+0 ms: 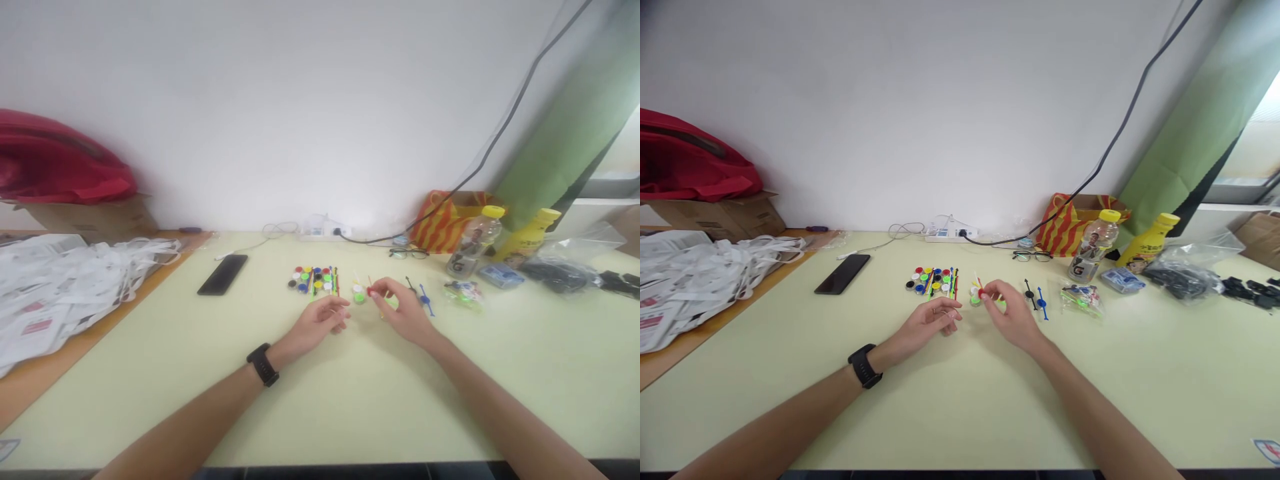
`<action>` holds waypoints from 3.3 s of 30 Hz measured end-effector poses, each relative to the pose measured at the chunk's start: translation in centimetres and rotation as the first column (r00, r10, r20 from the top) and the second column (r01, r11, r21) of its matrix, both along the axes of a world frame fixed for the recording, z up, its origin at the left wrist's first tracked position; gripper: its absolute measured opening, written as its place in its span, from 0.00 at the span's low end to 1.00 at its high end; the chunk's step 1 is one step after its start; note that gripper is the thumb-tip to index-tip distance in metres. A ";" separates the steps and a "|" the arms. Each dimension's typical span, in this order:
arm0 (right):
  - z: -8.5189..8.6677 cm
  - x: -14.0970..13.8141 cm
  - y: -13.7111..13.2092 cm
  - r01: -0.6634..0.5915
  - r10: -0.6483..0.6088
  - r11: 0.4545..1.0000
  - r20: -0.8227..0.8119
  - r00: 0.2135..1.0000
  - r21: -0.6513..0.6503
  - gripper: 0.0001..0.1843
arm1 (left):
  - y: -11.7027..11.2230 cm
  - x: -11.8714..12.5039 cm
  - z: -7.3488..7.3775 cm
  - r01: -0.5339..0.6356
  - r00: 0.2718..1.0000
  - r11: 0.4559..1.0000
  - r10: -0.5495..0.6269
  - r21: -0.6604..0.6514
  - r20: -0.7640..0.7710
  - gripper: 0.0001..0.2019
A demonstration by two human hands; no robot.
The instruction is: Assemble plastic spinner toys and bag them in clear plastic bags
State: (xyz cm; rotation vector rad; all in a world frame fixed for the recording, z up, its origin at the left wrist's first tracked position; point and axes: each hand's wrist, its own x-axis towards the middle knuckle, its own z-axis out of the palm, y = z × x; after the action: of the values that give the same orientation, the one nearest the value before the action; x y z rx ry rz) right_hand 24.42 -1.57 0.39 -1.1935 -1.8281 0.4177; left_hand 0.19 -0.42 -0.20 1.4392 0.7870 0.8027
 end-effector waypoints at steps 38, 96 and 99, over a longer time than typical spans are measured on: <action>-2.7 1.9 1.9 -0.049 0.046 0.999 0.466 0.884 -0.005 0.17 | -0.2 -0.1 0.2 0.055 0.995 0.998 -0.056 -0.015 -0.083 0.17; 1.6 -1.3 -1.2 -0.345 0.186 0.856 -0.394 0.900 -0.384 0.18 | -1.1 -0.2 0.0 0.211 0.918 0.808 0.029 0.550 -0.395 0.10; 1.8 -1.5 -1.7 -0.383 0.251 0.833 -0.345 0.904 -0.399 0.18 | -0.8 -0.2 -0.2 0.110 0.955 0.899 0.022 0.424 -0.295 0.11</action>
State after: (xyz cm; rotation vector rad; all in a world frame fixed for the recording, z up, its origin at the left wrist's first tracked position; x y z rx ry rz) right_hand 22.87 -3.23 2.17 -1.0538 -1.7257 1.2118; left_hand -0.04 -1.19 -0.38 2.0089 0.8244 0.7688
